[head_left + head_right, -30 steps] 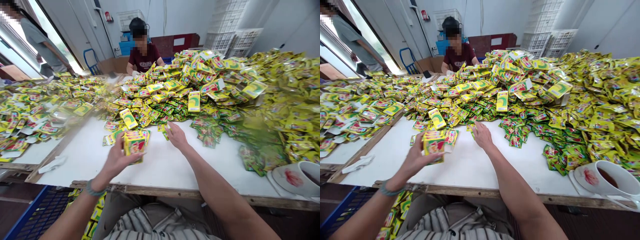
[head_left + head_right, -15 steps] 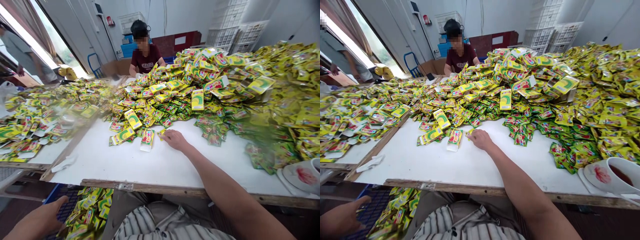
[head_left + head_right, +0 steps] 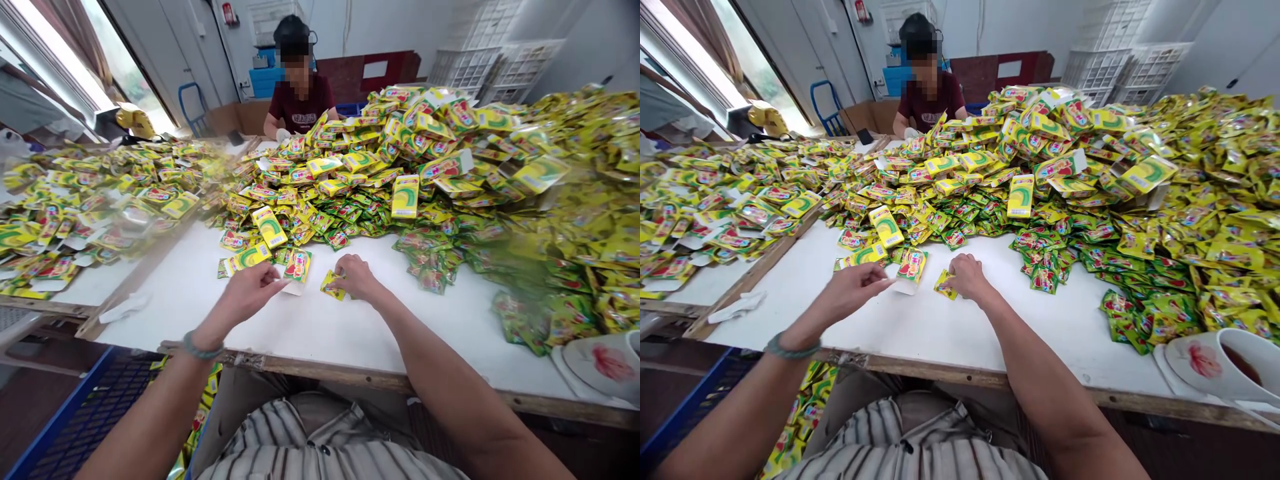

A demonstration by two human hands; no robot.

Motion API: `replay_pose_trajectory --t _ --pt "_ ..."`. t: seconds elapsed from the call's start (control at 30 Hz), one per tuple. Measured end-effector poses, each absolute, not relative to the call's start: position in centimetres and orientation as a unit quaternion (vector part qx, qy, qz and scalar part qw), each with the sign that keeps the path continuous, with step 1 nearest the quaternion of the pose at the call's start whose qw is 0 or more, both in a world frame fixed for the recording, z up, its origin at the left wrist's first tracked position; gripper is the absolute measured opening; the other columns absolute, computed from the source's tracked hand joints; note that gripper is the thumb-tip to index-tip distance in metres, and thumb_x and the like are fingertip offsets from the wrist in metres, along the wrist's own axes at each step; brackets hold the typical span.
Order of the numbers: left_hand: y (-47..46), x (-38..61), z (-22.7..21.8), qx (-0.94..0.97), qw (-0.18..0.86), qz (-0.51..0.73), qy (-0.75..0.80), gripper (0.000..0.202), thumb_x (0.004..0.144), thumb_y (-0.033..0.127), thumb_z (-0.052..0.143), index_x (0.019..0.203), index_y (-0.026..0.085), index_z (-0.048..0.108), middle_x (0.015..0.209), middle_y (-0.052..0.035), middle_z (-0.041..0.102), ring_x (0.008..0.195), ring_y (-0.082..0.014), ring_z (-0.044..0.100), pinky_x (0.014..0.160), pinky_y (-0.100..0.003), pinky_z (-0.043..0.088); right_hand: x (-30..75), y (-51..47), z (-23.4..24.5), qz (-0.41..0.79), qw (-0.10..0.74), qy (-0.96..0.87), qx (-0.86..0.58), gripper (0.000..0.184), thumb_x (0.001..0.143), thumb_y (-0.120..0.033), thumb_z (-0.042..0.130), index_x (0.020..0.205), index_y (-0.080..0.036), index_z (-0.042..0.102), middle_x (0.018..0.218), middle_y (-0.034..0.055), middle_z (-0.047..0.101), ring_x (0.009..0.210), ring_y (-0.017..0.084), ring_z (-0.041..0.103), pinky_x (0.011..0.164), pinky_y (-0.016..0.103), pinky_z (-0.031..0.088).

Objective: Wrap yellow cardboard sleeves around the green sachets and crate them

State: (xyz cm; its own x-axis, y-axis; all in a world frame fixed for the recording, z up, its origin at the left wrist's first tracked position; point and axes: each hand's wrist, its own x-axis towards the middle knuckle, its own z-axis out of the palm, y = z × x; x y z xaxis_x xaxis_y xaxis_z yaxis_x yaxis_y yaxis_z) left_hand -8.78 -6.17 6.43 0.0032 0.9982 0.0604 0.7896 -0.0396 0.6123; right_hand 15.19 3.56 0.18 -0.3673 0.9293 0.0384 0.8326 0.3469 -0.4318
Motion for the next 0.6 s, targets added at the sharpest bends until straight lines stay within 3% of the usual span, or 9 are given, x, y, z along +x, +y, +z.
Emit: replay_pose_trajectory --t 0.1,0.17,0.27,0.4,0.5,0.6 --pt "-2.6 -5.3 5.0 0.681 0.223 0.307 0.627 0.030 0.079 0.047 0.057 0.080 0.017 0.065 0.074 -0.0027 0.068 0.066 -0.0166 0.061 0.059 -0.026 0.042 15.4 3.8 0.4 0.207 0.169 -0.782 -0.564 0.020 0.077 -0.024 0.075 0.070 -0.019 0.057 0.076 -0.0008 0.064 0.078 0.016 0.058 0.070 0.027 0.038" --pt "-1.5 -4.1 4.4 0.687 0.219 0.331 0.609 0.026 0.080 0.042 0.059 0.081 0.017 0.066 0.078 -0.0030 0.070 0.070 -0.0168 0.062 0.062 -0.026 0.044 15.7 4.1 0.5 0.209 0.202 -0.770 -0.569 0.013 0.082 -0.022 0.068 0.074 -0.019 0.058 0.074 -0.0010 0.065 0.074 0.015 0.058 0.069 0.027 0.039" --pt "-2.5 -4.4 4.6 0.687 0.217 0.370 0.587 0.023 0.082 0.038 0.060 0.085 0.017 0.067 0.080 -0.0027 0.071 0.071 -0.0156 0.063 0.064 -0.025 0.046 16.1 4.3 0.4 0.169 0.228 -0.785 -0.551 0.014 0.085 -0.032 0.066 0.092 -0.020 0.065 0.094 0.0041 0.070 0.092 0.020 0.061 0.081 0.031 0.044" --pt "-7.4 -9.5 5.6 0.650 0.172 0.422 0.608 0.021 0.084 0.037 0.061 0.084 0.016 0.068 0.078 -0.0019 0.070 0.070 -0.0131 0.061 0.065 -0.023 0.046 16.2 3.7 -0.9 0.096 0.121 -0.837 -0.525 0.058 0.078 -0.050 0.071 0.127 -0.022 0.059 0.137 0.0122 0.056 0.126 0.035 0.047 0.099 0.049 0.041" --pt "-12.8 -16.6 4.9 0.545 0.129 0.490 0.668 0.026 0.081 0.039 0.064 0.087 0.014 0.067 0.079 -0.0032 0.069 0.072 -0.0132 0.061 0.068 -0.023 0.047 15.7 3.6 -2.5 0.019 0.066 -0.851 -0.520 0.059 0.089 -0.060 0.049 0.138 -0.027 0.052 0.152 0.0118 0.040 0.133 0.039 0.039 0.099 0.060 0.038" --pt "-19.9 -23.9 1.6 0.385 0.035 0.499 0.776 0.029 0.080 0.040 0.062 0.092 0.013 0.066 0.080 -0.0043 0.069 0.071 -0.0136 0.061 0.068 -0.024 0.047 15.0 3.4 -3.8 -0.057 0.089 -0.870 -0.482 0.062 0.096 -0.061 0.029 0.141 -0.025 0.050 0.149 0.0135 0.044 0.130 0.037 0.043 0.097 0.058 0.039"
